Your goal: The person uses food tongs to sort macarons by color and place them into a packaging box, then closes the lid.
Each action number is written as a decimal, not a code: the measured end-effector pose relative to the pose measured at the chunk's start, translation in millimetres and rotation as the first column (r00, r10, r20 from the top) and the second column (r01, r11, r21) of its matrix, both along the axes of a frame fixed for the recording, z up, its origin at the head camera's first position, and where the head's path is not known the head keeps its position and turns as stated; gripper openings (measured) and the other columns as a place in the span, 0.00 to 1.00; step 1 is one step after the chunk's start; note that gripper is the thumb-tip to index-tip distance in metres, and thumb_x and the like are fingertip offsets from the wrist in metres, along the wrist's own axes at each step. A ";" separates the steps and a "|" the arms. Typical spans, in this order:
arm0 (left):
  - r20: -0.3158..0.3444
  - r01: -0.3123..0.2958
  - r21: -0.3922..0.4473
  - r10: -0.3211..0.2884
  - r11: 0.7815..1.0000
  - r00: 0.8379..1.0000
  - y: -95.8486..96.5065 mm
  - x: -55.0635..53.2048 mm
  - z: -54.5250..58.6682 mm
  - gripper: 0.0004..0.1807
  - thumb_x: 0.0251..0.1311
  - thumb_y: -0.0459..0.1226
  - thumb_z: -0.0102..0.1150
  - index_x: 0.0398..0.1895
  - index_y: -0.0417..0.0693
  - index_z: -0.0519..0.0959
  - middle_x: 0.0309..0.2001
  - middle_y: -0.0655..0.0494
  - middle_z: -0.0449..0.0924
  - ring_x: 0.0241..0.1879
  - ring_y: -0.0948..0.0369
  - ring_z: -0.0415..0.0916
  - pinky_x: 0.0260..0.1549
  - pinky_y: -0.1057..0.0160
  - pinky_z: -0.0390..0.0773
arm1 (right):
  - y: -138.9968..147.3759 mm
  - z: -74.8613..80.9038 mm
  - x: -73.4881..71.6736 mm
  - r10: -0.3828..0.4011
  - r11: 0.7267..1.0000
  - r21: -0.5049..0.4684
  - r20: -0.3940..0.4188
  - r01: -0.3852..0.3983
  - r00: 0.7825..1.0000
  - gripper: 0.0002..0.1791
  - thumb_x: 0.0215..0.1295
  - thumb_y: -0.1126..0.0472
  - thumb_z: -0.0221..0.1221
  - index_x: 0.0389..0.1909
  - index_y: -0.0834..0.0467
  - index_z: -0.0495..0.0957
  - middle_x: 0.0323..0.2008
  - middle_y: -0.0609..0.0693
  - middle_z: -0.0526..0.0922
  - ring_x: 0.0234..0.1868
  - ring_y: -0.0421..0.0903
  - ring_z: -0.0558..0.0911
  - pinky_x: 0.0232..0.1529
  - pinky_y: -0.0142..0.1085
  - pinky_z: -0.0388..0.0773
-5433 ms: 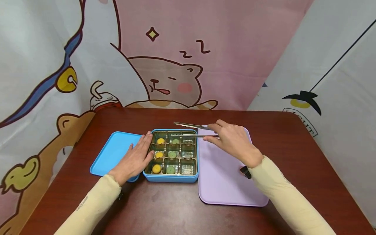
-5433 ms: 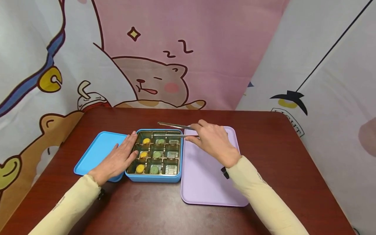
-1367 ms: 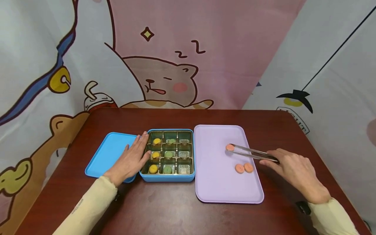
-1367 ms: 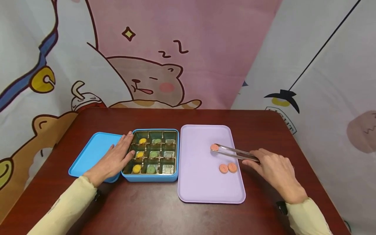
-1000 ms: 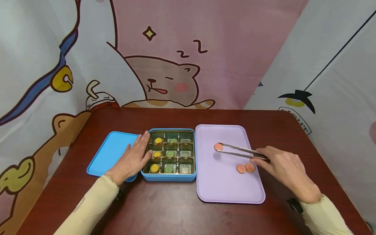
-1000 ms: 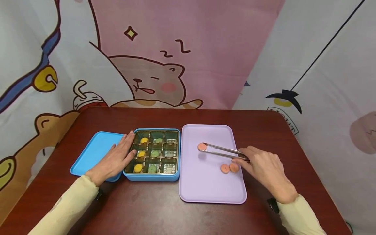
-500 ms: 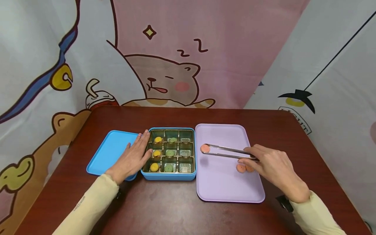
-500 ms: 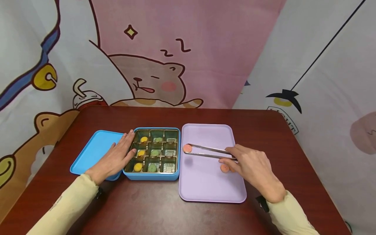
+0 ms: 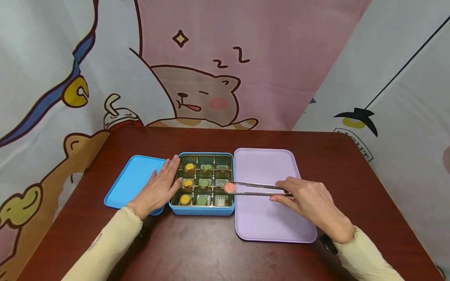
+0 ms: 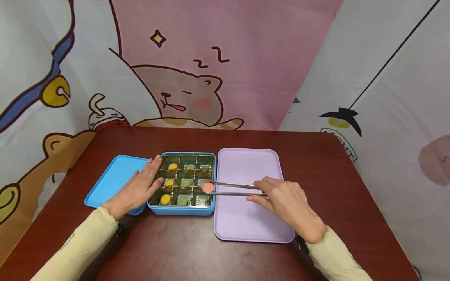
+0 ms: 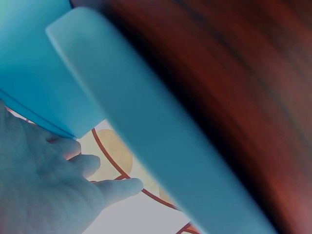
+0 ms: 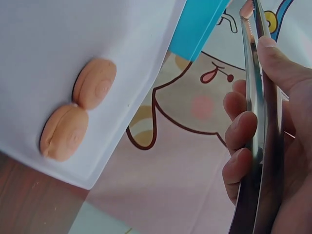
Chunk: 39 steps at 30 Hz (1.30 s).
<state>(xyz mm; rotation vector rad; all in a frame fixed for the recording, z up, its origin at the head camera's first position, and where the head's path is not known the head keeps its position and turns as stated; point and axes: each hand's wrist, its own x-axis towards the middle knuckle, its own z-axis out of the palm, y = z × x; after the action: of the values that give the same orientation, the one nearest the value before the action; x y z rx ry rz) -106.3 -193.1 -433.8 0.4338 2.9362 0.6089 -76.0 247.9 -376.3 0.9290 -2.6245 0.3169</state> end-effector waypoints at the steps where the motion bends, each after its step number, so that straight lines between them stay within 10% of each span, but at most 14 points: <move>1: 0.001 0.000 -0.001 0.000 1.000 1.000 0.0 -0.2 0.1 0.41 0.81 0.53 0.42 0.85 0.43 0.42 0.84 0.47 0.38 0.82 0.43 0.37 0.71 0.26 0.45 | -1.7 -0.1 -0.2 0.003 1.000 0.005 0.001 -0.003 1.000 0.20 0.59 0.38 0.70 0.40 0.49 0.87 0.24 0.33 0.74 0.20 0.30 0.65 0.16 0.26 0.61; 39: -0.006 0.010 -0.027 -0.011 1.000 1.000 -0.1 -1.7 -0.2 0.41 0.81 0.53 0.41 0.85 0.42 0.42 0.84 0.47 0.38 0.82 0.45 0.38 0.71 0.27 0.46 | -37.0 26.8 -15.7 0.162 0.962 0.235 -0.089 -0.137 0.983 0.19 0.53 0.38 0.75 0.28 0.47 0.81 0.20 0.38 0.70 0.16 0.37 0.68 0.12 0.32 0.59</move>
<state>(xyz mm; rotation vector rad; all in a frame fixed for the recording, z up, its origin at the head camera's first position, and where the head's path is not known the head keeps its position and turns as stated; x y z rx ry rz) -108.0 -193.1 -434.0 0.4485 2.9420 0.5666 -91.7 210.9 -349.5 1.1882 -2.5331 -0.0013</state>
